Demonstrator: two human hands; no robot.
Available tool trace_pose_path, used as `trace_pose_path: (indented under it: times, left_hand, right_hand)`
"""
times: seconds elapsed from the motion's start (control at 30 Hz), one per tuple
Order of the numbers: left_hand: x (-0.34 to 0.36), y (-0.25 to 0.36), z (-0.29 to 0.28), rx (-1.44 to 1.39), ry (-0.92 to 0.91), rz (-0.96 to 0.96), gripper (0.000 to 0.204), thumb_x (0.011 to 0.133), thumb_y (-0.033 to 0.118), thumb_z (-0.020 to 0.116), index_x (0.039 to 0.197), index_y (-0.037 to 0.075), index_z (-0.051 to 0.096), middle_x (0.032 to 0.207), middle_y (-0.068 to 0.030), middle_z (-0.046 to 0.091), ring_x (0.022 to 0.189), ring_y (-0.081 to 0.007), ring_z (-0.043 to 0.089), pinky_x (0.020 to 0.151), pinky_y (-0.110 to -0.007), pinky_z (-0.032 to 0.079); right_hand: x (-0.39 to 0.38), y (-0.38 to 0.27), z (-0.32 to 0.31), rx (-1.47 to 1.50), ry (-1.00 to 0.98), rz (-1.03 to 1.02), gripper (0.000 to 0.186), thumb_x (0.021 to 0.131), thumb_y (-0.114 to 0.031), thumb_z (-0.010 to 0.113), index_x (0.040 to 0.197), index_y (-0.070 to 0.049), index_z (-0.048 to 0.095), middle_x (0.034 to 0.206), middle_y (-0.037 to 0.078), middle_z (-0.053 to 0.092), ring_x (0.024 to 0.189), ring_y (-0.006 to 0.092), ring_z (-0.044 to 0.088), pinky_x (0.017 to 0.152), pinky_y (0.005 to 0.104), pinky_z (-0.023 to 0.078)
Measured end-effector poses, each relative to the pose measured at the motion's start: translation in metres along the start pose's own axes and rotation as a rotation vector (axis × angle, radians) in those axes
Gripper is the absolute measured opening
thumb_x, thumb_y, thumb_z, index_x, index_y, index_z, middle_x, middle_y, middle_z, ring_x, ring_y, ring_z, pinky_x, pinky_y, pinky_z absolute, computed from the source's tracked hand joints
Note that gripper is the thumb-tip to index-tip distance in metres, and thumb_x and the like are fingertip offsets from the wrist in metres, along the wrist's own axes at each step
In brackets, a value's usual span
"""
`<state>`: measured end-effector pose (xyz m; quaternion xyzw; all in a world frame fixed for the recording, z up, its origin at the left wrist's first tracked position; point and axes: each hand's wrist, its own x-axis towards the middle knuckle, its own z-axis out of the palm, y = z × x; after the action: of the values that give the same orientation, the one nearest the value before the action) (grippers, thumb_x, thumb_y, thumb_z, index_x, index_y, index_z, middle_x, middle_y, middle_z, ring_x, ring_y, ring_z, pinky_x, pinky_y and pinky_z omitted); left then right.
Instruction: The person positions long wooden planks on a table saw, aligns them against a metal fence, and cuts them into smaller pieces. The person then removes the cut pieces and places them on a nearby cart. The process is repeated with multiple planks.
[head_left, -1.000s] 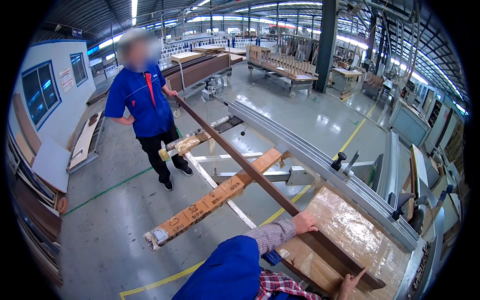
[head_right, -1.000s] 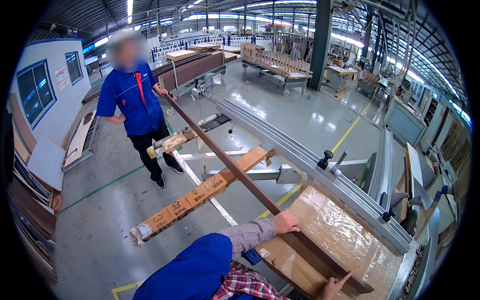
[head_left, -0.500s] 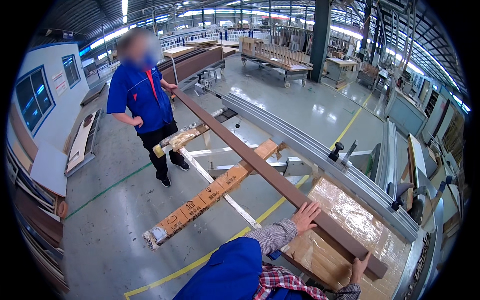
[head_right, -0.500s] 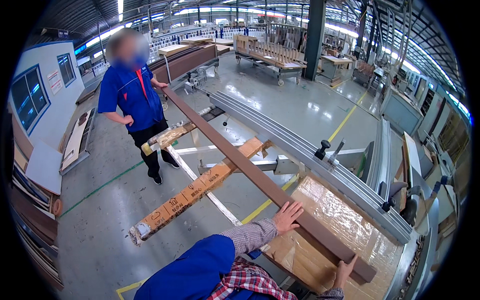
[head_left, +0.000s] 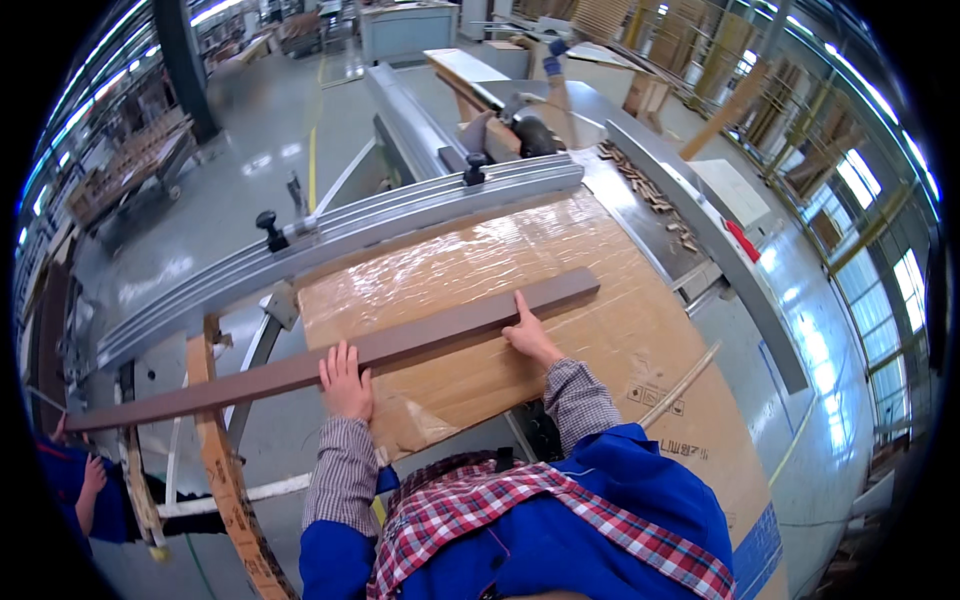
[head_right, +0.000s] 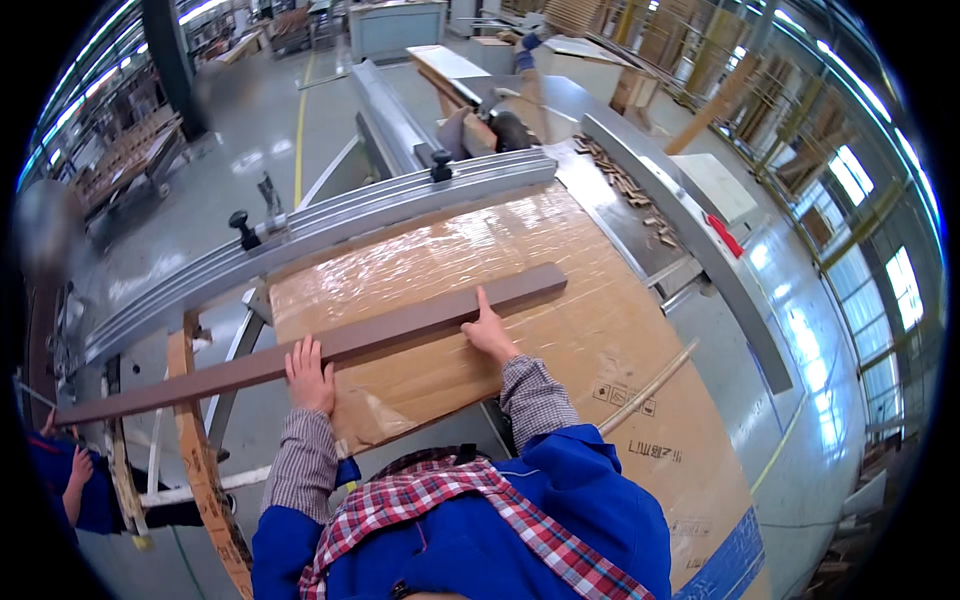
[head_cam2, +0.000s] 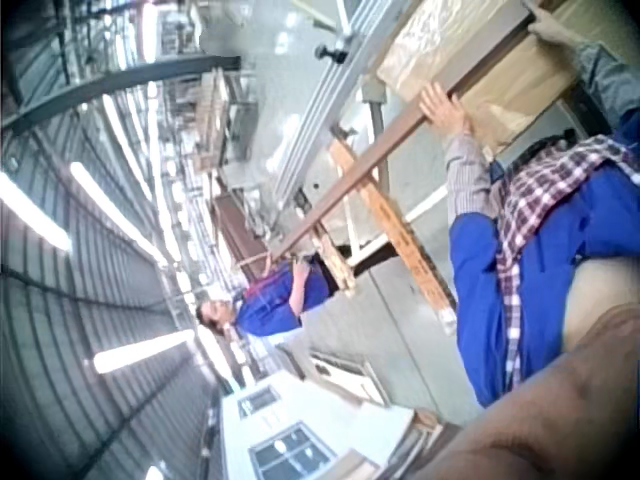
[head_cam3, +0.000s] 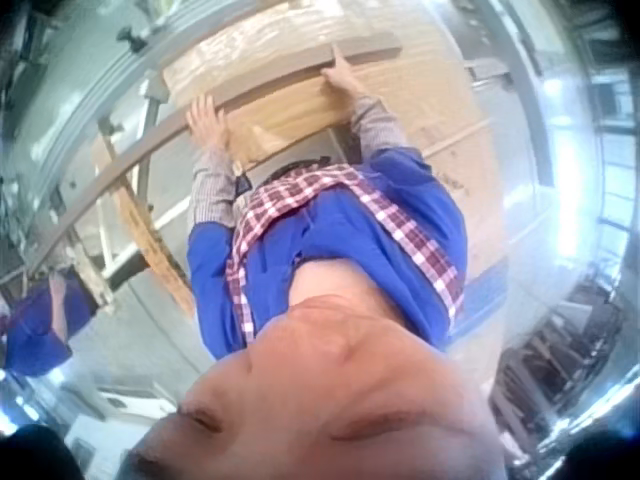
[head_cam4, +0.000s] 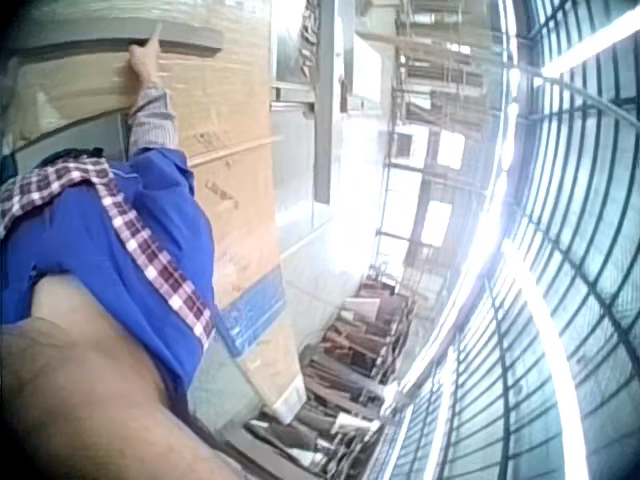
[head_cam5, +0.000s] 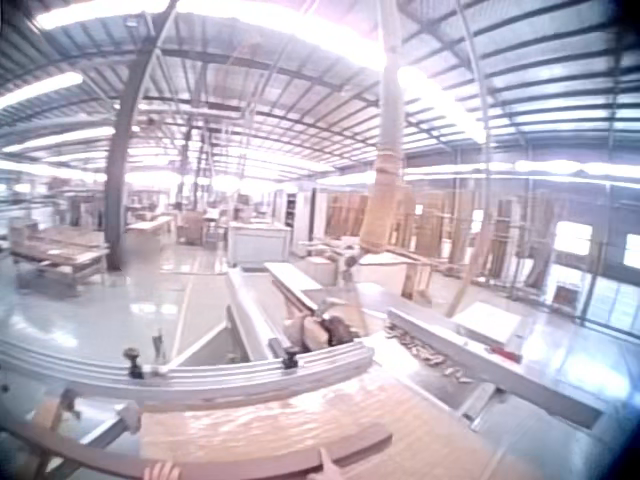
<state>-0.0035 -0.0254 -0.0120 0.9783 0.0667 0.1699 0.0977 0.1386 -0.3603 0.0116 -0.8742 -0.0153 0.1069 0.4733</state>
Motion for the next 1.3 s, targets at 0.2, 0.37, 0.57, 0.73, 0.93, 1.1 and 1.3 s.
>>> trace_pose_path:
  times: [0.2, 0.37, 0.57, 0.73, 0.93, 1.1, 1.3]
  left_hand:
    - [0.013, 0.015, -0.001, -0.034, -0.007, 0.024, 0.052, 0.085, 0.028, 0.057, 0.13, 0.006, 0.043, 0.145, -0.0135, 0.032, 0.135, -0.032, 0.026, 0.112, -0.05, 0.014]
    - [0.005, 0.011, 0.006, -0.019, 0.109, -0.007, 0.054, 0.085, 0.03, 0.058, 0.13, 0.005, 0.043, 0.145, -0.0161, 0.031, 0.136, -0.0331, 0.025, 0.111, -0.053, 0.014]
    - [0.011, 0.028, -0.025, -0.06, 0.153, 0.011, 0.052, 0.084, 0.035, 0.06, 0.126, 0.007, 0.049, 0.138, -0.0158, 0.04, 0.132, -0.0336, 0.03, 0.108, -0.053, 0.02]
    - [0.008, 0.02, -0.014, -0.067, 0.145, 0.025, 0.05, 0.086, 0.036, 0.056, 0.126, 0.006, 0.05, 0.143, -0.0166, 0.035, 0.136, -0.0313, 0.026, 0.112, -0.05, 0.017]
    - [0.012, 0.041, -0.061, -0.146, 0.071, -0.014, 0.04, 0.074, 0.022, 0.063, 0.11, 0.004, 0.056, 0.126, -0.0233, 0.045, 0.112, -0.04, 0.044, 0.092, -0.05, 0.037]
    - [0.001, 0.029, -0.011, -0.07, 0.121, -0.01, 0.046, 0.085, 0.028, 0.057, 0.119, -0.002, 0.054, 0.142, -0.0226, 0.033, 0.131, -0.0383, 0.031, 0.109, -0.049, 0.024]
    - [0.002, 0.01, 0.0, -0.141, 0.053, -0.037, 0.044, 0.087, 0.03, 0.055, 0.116, -0.003, 0.055, 0.141, -0.0227, 0.035, 0.129, -0.0379, 0.033, 0.108, -0.048, 0.025]
  right_hand:
    - [0.008, 0.03, -0.013, 0.06, 0.086, -0.103, 0.09, 0.072, -0.013, 0.061, 0.147, -0.007, 0.014, 0.103, 0.027, 0.061, 0.086, 0.0322, 0.063, 0.077, 0.0364, 0.05]
    - [0.013, 0.017, -0.022, 0.192, 0.008, 0.044, 0.09, 0.07, -0.012, 0.062, 0.147, -0.008, 0.015, 0.12, 0.032, 0.054, 0.112, 0.0375, 0.054, 0.094, 0.037, 0.044]
    - [0.035, 0.042, -0.039, -0.06, 0.22, -0.164, 0.084, 0.07, -0.013, 0.062, 0.142, 0.006, 0.024, 0.147, 0.026, 0.026, 0.137, 0.0354, 0.025, 0.112, 0.0341, 0.022]
    - [0.024, 0.054, -0.033, 0.161, 0.166, -0.04, 0.079, 0.074, -0.002, 0.055, 0.144, 0.002, 0.02, 0.138, 0.027, 0.038, 0.12, 0.0324, 0.048, 0.099, 0.0355, 0.04]
    - [0.002, 0.022, -0.021, -0.052, 0.194, -0.044, 0.075, 0.073, -0.008, 0.053, 0.143, -0.004, 0.027, 0.13, 0.028, 0.048, 0.116, 0.0382, 0.05, 0.097, 0.0397, 0.041]
    - [0.017, 0.048, -0.019, -0.159, 0.299, -0.05, 0.079, 0.076, -0.017, 0.059, 0.146, -0.016, 0.021, 0.118, 0.027, 0.056, 0.109, 0.0427, 0.054, 0.093, 0.046, 0.044]
    - [-0.013, 0.018, -0.006, -0.23, 0.255, 0.044, 0.076, 0.077, -0.022, 0.058, 0.144, -0.01, 0.023, 0.094, 0.024, 0.064, 0.089, 0.0415, 0.062, 0.078, 0.05, 0.048]
